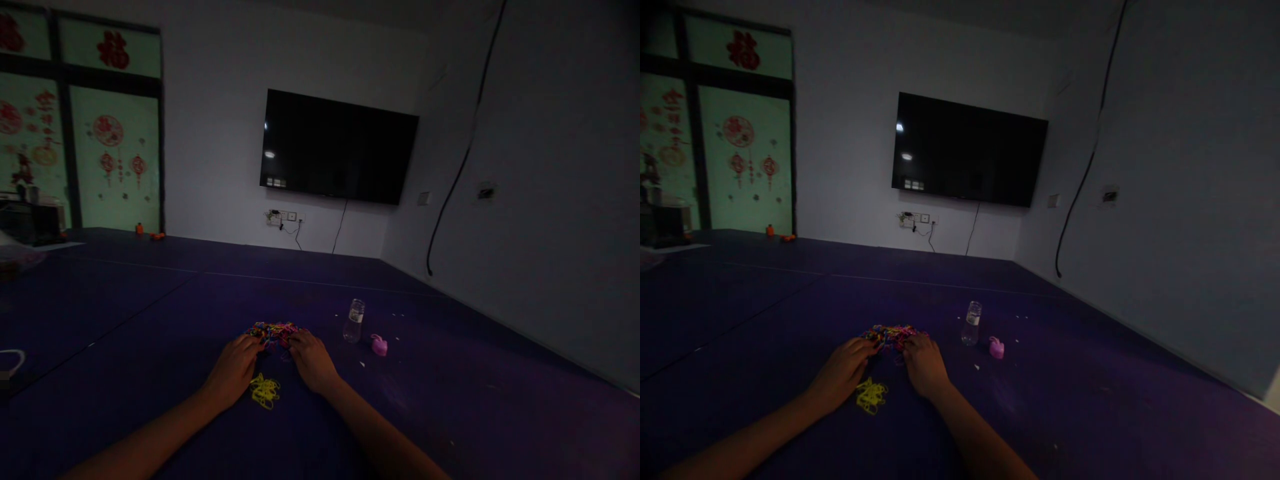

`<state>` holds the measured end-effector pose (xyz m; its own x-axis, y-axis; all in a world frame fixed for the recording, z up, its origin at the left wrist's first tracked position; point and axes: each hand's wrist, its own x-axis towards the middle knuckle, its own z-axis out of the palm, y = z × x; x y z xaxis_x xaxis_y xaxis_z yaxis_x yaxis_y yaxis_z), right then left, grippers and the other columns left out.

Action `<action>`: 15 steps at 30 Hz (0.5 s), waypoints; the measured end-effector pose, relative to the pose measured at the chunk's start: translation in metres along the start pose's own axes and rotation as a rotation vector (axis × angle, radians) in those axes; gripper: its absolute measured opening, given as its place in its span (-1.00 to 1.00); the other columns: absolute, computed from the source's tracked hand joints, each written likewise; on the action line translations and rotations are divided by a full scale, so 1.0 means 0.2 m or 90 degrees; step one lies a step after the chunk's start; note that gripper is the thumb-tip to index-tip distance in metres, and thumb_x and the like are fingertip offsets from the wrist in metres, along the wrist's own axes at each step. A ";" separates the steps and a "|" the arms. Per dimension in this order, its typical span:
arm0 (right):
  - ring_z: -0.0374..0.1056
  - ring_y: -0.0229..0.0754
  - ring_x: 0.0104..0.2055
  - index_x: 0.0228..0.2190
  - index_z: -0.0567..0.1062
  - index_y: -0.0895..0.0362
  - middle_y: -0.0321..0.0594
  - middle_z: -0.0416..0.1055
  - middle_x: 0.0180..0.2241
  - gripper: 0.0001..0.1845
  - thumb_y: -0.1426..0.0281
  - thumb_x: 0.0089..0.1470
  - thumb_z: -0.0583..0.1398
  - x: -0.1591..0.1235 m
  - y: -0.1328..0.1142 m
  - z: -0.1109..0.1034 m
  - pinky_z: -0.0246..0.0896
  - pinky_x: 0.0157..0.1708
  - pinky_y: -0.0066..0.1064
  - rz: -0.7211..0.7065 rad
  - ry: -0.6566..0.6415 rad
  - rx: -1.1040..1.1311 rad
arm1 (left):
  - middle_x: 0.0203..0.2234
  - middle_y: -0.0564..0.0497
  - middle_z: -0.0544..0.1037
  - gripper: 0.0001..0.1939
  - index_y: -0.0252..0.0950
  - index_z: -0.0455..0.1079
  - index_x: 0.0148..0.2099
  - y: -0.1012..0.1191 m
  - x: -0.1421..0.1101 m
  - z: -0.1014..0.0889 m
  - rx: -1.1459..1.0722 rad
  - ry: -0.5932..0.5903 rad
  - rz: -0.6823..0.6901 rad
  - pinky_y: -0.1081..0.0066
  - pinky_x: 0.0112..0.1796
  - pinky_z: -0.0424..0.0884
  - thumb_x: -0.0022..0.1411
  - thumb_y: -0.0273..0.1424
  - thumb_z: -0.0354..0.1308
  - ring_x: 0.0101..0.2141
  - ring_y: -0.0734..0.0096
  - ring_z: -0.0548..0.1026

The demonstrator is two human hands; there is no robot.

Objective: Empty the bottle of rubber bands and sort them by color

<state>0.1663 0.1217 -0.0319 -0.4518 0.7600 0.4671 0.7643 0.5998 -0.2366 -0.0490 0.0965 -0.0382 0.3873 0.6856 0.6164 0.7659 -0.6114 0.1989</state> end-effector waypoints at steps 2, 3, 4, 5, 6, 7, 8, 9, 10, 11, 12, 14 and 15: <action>0.22 -0.07 0.07 -0.14 0.47 0.09 -0.13 0.40 -0.06 -0.67 0.44 0.19 -0.03 0.00 0.00 0.01 0.04 0.07 -0.18 0.000 0.002 0.005 | -0.16 -0.06 0.49 -0.65 -0.27 0.41 -0.13 0.00 0.00 0.00 -0.001 0.000 0.003 0.22 -0.07 0.35 0.15 -0.62 -0.11 -0.10 0.30 0.40; 0.23 -0.08 0.06 -0.14 0.48 0.09 -0.12 0.41 -0.07 -0.67 0.44 0.19 -0.03 0.00 0.01 0.01 0.05 0.07 -0.19 0.003 0.005 0.010 | -0.16 -0.06 0.49 -0.65 -0.26 0.41 -0.13 0.00 0.00 0.00 -0.001 0.001 0.006 0.22 -0.08 0.35 0.15 -0.62 -0.11 -0.10 0.30 0.40; 0.24 -0.08 0.05 -0.14 0.48 0.09 -0.12 0.41 -0.07 -0.67 0.44 0.19 -0.03 0.00 0.01 0.01 0.06 0.07 -0.19 0.008 0.008 0.015 | -0.17 -0.06 0.49 -0.65 -0.26 0.41 -0.13 0.00 0.00 0.00 -0.001 0.003 0.008 0.22 -0.08 0.35 0.15 -0.62 -0.11 -0.11 0.31 0.40; 0.24 -0.08 0.04 -0.14 0.47 0.10 -0.11 0.41 -0.08 -0.67 0.44 0.19 -0.03 0.00 0.01 0.02 0.07 0.06 -0.20 0.014 0.012 0.018 | -0.17 -0.06 0.49 -0.64 -0.25 0.40 -0.12 0.00 0.00 0.00 -0.001 0.006 0.010 0.22 -0.08 0.35 0.15 -0.62 -0.11 -0.11 0.31 0.40; 0.25 -0.08 0.04 -0.13 0.47 0.10 -0.11 0.41 -0.08 -0.67 0.44 0.19 -0.03 0.00 0.01 0.02 0.07 0.06 -0.20 0.020 0.017 0.021 | -0.17 -0.06 0.49 -0.64 -0.25 0.40 -0.12 0.00 0.00 0.00 0.000 0.008 0.009 0.22 -0.09 0.35 0.15 -0.62 -0.11 -0.11 0.31 0.40; 0.25 -0.08 0.04 -0.11 0.46 0.09 -0.11 0.41 -0.07 -0.67 0.44 0.18 -0.02 0.00 0.02 0.02 0.08 0.06 -0.20 0.025 0.022 0.022 | -0.17 -0.05 0.49 -0.64 -0.25 0.40 -0.12 0.00 0.00 0.00 0.001 0.008 0.007 0.22 -0.09 0.35 0.15 -0.62 -0.11 -0.11 0.31 0.40; 0.25 -0.08 0.04 -0.08 0.45 0.10 -0.11 0.40 -0.06 -0.66 0.44 0.18 -0.02 0.00 0.02 0.02 0.08 0.06 -0.20 0.027 0.027 0.024 | -0.17 -0.05 0.50 -0.65 -0.25 0.40 -0.12 0.00 0.00 0.00 0.003 0.007 0.004 0.22 -0.09 0.35 0.15 -0.62 -0.11 -0.11 0.30 0.40; 0.24 -0.07 0.05 -0.06 0.43 0.11 -0.10 0.39 -0.04 -0.65 0.44 0.18 -0.02 0.00 0.02 0.02 0.08 0.07 -0.20 0.027 0.031 0.026 | -0.17 -0.05 0.50 -0.65 -0.26 0.40 -0.13 0.00 0.00 0.00 0.005 0.005 0.001 0.22 -0.09 0.35 0.15 -0.63 -0.11 -0.11 0.30 0.40; 0.24 -0.06 0.05 -0.04 0.42 0.12 -0.09 0.38 -0.03 -0.64 0.44 0.17 -0.02 0.00 0.02 0.02 0.08 0.07 -0.20 0.025 0.035 0.029 | -0.17 -0.05 0.50 -0.65 -0.26 0.40 -0.13 0.00 0.00 0.00 0.005 0.002 -0.001 0.22 -0.09 0.35 0.15 -0.63 -0.10 -0.11 0.30 0.40; 0.24 -0.05 0.06 -0.03 0.41 0.13 -0.08 0.37 -0.02 -0.63 0.44 0.17 -0.02 0.00 0.02 0.02 0.08 0.07 -0.19 0.024 0.040 0.033 | -0.17 -0.05 0.50 -0.65 -0.26 0.40 -0.13 0.00 0.00 0.00 0.006 -0.001 -0.002 0.22 -0.09 0.35 0.15 -0.63 -0.10 -0.11 0.29 0.40; 0.24 -0.04 0.06 -0.02 0.41 0.13 -0.07 0.37 -0.01 -0.62 0.44 0.17 -0.02 0.00 0.02 0.02 0.09 0.07 -0.19 0.023 0.045 0.037 | -0.17 -0.05 0.49 -0.66 -0.26 0.40 -0.14 0.00 0.00 0.00 0.007 -0.002 -0.002 0.21 -0.09 0.35 0.15 -0.62 -0.10 -0.11 0.29 0.40; 0.25 -0.03 0.05 -0.02 0.41 0.13 -0.07 0.36 0.00 -0.61 0.44 0.16 -0.01 0.00 0.02 0.01 0.11 0.06 -0.18 0.024 0.054 0.046 | -0.18 -0.06 0.49 -0.66 -0.26 0.40 -0.13 0.00 0.00 0.00 0.008 -0.003 -0.001 0.20 -0.09 0.35 0.15 -0.62 -0.10 -0.12 0.28 0.41; 0.25 -0.03 0.05 -0.02 0.42 0.12 -0.07 0.36 0.00 -0.61 0.44 0.15 -0.01 0.00 0.02 0.01 0.13 0.05 -0.18 0.024 0.058 0.050 | -0.18 -0.06 0.49 -0.66 -0.26 0.40 -0.13 0.00 0.00 0.00 0.009 -0.002 0.000 0.20 -0.09 0.35 0.15 -0.62 -0.10 -0.11 0.28 0.40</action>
<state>0.1674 0.1245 -0.0349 -0.3767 0.7587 0.5314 0.7397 0.5917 -0.3204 -0.0492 0.0967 -0.0389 0.3890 0.6862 0.6147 0.7729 -0.6062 0.1875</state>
